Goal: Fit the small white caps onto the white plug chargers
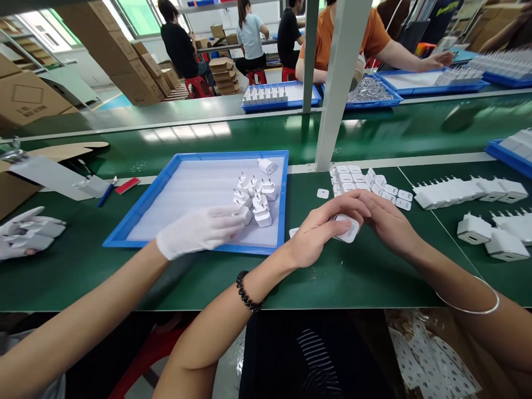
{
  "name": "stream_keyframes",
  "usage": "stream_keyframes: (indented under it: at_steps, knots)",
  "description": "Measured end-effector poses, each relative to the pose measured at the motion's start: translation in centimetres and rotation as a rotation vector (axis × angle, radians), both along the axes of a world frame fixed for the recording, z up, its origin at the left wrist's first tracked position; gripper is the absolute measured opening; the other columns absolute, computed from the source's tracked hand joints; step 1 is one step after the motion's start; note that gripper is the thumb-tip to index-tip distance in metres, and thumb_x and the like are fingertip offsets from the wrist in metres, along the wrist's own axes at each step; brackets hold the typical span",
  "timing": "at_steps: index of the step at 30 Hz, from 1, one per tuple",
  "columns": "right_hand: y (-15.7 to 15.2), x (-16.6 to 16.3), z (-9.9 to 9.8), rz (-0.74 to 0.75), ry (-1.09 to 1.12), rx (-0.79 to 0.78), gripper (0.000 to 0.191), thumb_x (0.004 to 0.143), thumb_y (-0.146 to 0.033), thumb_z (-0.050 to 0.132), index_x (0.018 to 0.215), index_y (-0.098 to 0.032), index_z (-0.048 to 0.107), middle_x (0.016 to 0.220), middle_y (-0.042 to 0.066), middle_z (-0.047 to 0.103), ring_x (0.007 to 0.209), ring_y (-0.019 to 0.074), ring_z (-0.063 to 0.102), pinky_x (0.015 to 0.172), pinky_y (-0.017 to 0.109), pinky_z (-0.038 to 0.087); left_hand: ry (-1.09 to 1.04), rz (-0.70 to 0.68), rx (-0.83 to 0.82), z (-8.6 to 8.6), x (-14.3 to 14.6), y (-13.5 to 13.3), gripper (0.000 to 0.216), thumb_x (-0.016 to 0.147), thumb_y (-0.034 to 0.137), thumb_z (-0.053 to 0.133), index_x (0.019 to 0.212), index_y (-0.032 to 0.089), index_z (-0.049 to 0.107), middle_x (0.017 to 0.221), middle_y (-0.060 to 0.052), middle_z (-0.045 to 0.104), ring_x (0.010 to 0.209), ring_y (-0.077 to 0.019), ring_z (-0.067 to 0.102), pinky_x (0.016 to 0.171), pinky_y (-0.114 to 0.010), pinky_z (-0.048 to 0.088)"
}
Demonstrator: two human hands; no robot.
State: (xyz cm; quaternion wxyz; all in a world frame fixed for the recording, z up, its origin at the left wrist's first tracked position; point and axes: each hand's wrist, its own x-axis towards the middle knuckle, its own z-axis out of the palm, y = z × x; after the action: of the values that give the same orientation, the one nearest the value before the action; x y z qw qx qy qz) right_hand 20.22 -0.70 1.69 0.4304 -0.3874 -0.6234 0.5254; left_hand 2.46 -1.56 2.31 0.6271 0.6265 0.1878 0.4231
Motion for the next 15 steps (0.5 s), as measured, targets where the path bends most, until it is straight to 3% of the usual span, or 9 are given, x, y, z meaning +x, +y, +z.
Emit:
stream_keyframes:
  at_steps: [4,8,10,12,15]
  knots:
    - [0.1,-0.1,-0.3,0.025,0.0,-0.003,0.034,0.1,-0.05,0.047,0.095,-0.026,0.07,0.076,0.002,0.06,0.07,0.0183,0.055,0.067,0.032,0.046,0.026,0.064,-0.027,0.0,0.1,0.1,0.024,0.093,0.033,0.046,0.093,0.016,0.063,0.078,-0.004,0.062,0.077,-0.0174,0.059,0.075,-0.031,0.046]
    - [0.2,0.0,-0.8,0.064,0.019,-0.004,0.034,0.101,-0.05,0.046,0.1,-0.024,0.068,0.068,-0.001,0.053,0.065,0.0157,0.052,0.067,0.031,0.044,0.093,0.21,-0.107,0.3,-0.3,0.8,0.029,0.097,0.046,0.039,0.094,0.019,0.05,0.063,0.001,0.056,0.059,-0.0125,0.052,0.059,-0.026,0.04]
    - [0.3,0.0,-0.9,0.057,0.006,0.009,0.034,0.101,-0.05,0.046,0.106,-0.024,0.067,0.068,-0.002,0.053,0.065,0.0154,0.053,0.068,0.03,0.043,0.195,0.247,-0.136,0.7,-0.9,1.2,0.029,0.095,0.05,0.045,0.102,0.022,0.041,0.068,0.003,0.055,0.056,-0.0105,0.047,0.053,-0.024,0.035]
    - [0.3,0.0,-1.0,0.048,-0.01,0.023,0.035,0.1,-0.051,0.046,0.11,-0.023,0.065,0.07,-0.002,0.053,0.066,0.0153,0.053,0.069,0.031,0.043,0.296,0.259,-0.099,1.1,-1.6,1.4,0.036,0.09,0.042,0.057,0.111,0.025,0.034,0.081,0.002,0.056,0.061,-0.0103,0.049,0.054,-0.023,0.037]
    - [0.4,0.0,-1.0,0.04,-0.053,0.056,0.037,0.101,-0.051,0.044,0.107,-0.022,0.066,0.069,-0.001,0.052,0.066,0.0154,0.052,0.07,0.031,0.043,0.466,0.397,0.095,1.5,-2.6,1.8,0.045,0.085,0.026,0.062,0.118,0.026,0.031,0.108,-0.005,0.054,0.076,-0.0122,0.055,0.065,-0.026,0.047]
